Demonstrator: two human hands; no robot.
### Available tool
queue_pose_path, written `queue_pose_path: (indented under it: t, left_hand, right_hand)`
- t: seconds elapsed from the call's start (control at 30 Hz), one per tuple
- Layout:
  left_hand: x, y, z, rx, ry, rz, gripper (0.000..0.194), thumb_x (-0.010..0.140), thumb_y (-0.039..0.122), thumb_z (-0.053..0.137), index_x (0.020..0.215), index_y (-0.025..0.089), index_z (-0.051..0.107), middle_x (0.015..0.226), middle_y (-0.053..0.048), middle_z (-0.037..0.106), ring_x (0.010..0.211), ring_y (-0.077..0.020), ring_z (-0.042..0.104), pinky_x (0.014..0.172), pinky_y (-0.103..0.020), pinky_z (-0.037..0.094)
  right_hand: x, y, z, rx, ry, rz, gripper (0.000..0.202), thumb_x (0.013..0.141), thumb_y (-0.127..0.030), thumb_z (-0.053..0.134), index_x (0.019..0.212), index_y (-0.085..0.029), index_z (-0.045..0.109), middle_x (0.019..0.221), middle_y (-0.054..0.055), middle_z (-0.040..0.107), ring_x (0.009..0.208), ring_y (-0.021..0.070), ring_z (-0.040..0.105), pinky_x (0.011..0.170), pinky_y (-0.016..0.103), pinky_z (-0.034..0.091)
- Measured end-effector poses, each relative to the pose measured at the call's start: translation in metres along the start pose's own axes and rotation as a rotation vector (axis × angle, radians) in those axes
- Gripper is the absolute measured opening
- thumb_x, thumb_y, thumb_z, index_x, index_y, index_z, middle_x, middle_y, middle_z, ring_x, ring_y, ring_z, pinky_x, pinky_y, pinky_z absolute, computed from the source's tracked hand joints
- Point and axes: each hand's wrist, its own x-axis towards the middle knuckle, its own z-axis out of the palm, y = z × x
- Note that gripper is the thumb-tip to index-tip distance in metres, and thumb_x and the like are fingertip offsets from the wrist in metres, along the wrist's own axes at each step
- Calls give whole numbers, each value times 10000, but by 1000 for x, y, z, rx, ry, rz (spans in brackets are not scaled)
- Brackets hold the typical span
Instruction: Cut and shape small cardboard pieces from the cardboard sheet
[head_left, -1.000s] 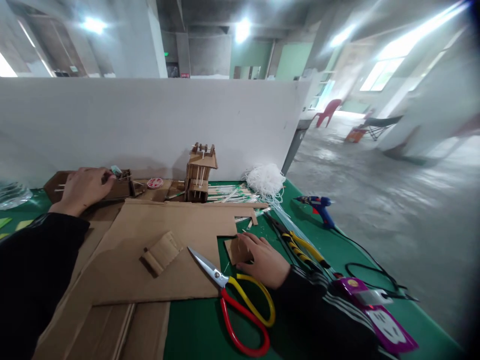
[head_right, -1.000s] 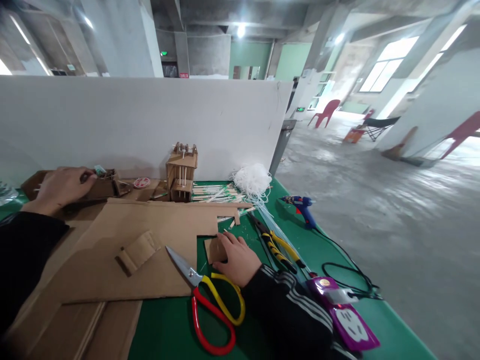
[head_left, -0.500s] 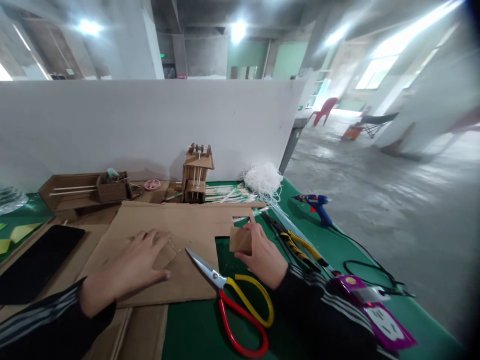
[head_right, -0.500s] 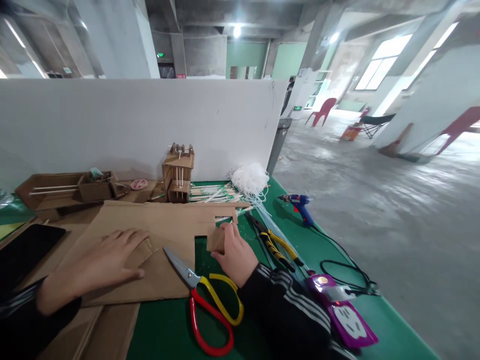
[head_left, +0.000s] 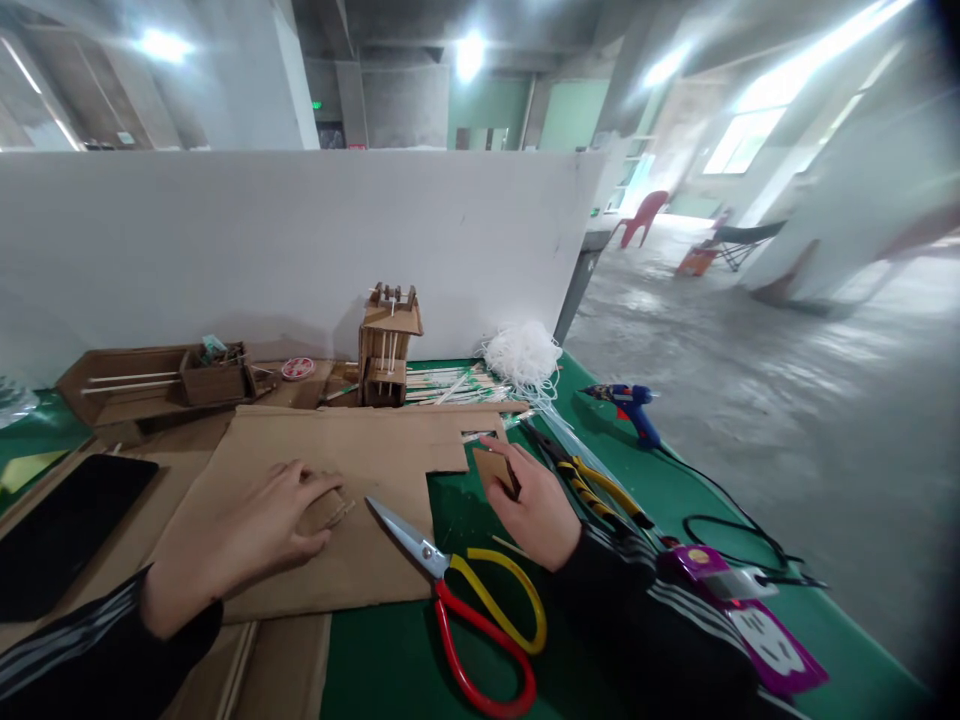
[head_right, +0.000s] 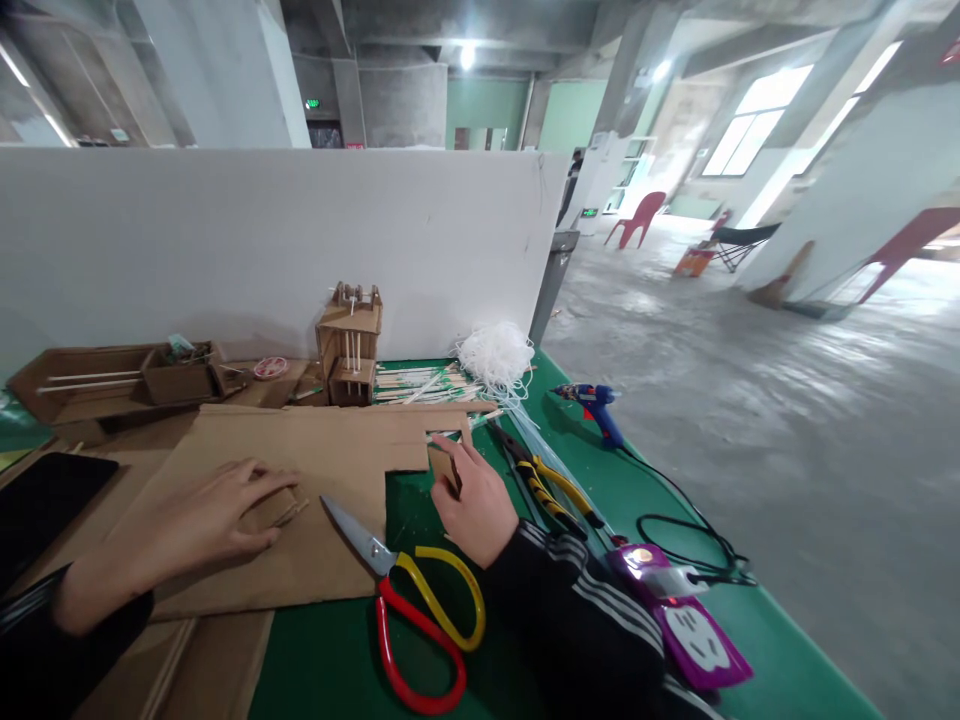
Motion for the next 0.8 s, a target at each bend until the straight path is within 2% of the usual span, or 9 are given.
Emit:
queue_pose_path:
  t: [0.13, 0.27, 0.37, 0.47, 0.6, 0.7, 0.8]
  left_hand:
    - [3, 1, 0, -18, 3, -6, 554, 801, 471, 591, 1336, 329, 559, 1117, -101, 621, 1043, -329, 601, 882, -440, 455]
    - [7, 7, -11, -63, -23, 34, 519, 770, 405, 649, 1278, 311, 604, 1116, -85, 620, 1044, -288, 604, 894, -382, 466]
    - [8, 9, -23, -125, -28, 69, 502, 826, 469, 604, 1303, 322, 559, 1213, -60, 602, 1016, -239, 620, 871, -335, 486]
    - [8, 11, -28, -184, 17, 94, 507, 877, 515, 527, 1334, 296, 518, 1301, -62, 584, 1070, -244, 610, 899, -336, 487]
    - [7, 18, -23, -196, 26, 107, 516, 877, 486, 543, 1346, 273, 514, 1375, -76, 559, 1240, -288, 526, 1029, -400, 417]
    - [2, 27, -15, -169, -22, 101, 498, 885, 516, 537, 1339, 312, 518, 1355, -69, 575, 1221, -287, 542, 1003, -416, 439]
    - [-5, 38, -2, -109, -21, 104, 515, 875, 542, 556, 1336, 317, 524, 1337, -85, 583, 1196, -294, 559, 965, -424, 468]
  right_hand:
    - [-3, -2, 1, 148, -3, 44, 381, 788, -119, 453, 1138, -195, 582, 1094, 79, 657, 1029, 250, 623, 929, 391, 479]
    - [-5, -5, 5, 323, -29, 87, 299, 879, -192, 422, 1154, -204, 539, 1062, 79, 652, 949, 226, 651, 853, 379, 521]
    - [-8, -12, 10, 457, -69, 110, 277, 921, -268, 390, 1176, -212, 484, 1089, 88, 628, 859, 200, 673, 723, 340, 564]
    - [-12, -22, 14, 653, -121, 178, 289, 903, -324, 433, 1168, -213, 462, 1110, 95, 605, 825, 193, 658, 696, 342, 562]
    - [-20, -31, 19, 795, -176, 268, 382, 863, -365, 519, 1208, -216, 451, 1143, 98, 597, 899, 211, 621, 785, 378, 524]
    - [-22, -29, 22, 747, -176, 241, 401, 867, -373, 526, 1222, -203, 449, 1168, 109, 588, 945, 225, 598, 819, 397, 505]
    - [-21, -25, 23, 697, -162, 207, 387, 878, -363, 523, 1220, -200, 444, 1176, 116, 580, 971, 237, 590, 813, 403, 501]
